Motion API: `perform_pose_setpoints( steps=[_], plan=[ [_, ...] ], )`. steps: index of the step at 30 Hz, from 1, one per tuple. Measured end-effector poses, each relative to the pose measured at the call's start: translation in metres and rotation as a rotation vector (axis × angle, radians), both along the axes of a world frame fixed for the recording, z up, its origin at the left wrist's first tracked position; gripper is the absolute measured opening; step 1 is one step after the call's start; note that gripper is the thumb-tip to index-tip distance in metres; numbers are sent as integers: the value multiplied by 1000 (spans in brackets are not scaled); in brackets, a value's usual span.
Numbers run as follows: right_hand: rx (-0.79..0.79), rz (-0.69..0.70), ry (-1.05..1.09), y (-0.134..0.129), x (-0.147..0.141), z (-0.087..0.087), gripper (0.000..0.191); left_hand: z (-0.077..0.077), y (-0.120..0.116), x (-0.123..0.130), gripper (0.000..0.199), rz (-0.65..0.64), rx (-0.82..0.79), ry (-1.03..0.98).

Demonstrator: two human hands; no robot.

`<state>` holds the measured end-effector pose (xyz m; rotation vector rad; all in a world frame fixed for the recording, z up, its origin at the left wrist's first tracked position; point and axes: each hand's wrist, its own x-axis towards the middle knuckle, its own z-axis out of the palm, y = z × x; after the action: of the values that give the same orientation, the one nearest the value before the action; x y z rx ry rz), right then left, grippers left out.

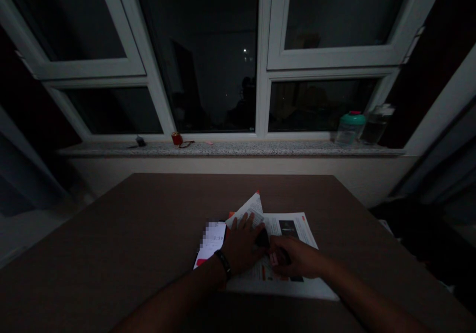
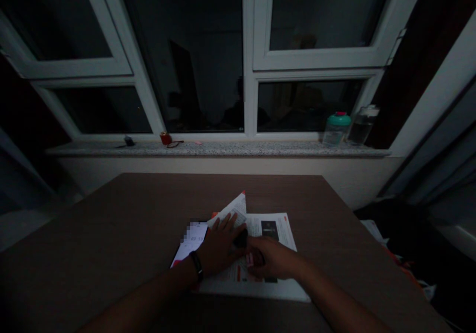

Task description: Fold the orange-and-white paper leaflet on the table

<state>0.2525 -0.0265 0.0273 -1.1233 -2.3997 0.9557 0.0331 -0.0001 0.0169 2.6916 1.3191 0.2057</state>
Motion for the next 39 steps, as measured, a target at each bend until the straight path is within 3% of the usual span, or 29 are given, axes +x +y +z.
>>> perform_pose_setpoints(
  steps=[4,8,11,22,30,39],
  plan=[
    [-75,-16,73,2,2,-8,33,0,0,-1,65,-14,1,-11],
    [-223,-182,348,11,1,-21,23,0,-1,-1,64,-37,8,-16],
    [-177,-257,425,17,0,-26,25,-1,-1,-1,64,-45,14,-17],
    [-53,-297,399,19,-1,-25,20,-10,-8,-1,70,-82,80,-36],
    [50,-417,324,24,5,-26,20,-5,-20,4,54,-185,105,-39],
    [109,-411,203,22,4,-22,21,-2,-23,6,57,-125,8,-14]
  ],
)
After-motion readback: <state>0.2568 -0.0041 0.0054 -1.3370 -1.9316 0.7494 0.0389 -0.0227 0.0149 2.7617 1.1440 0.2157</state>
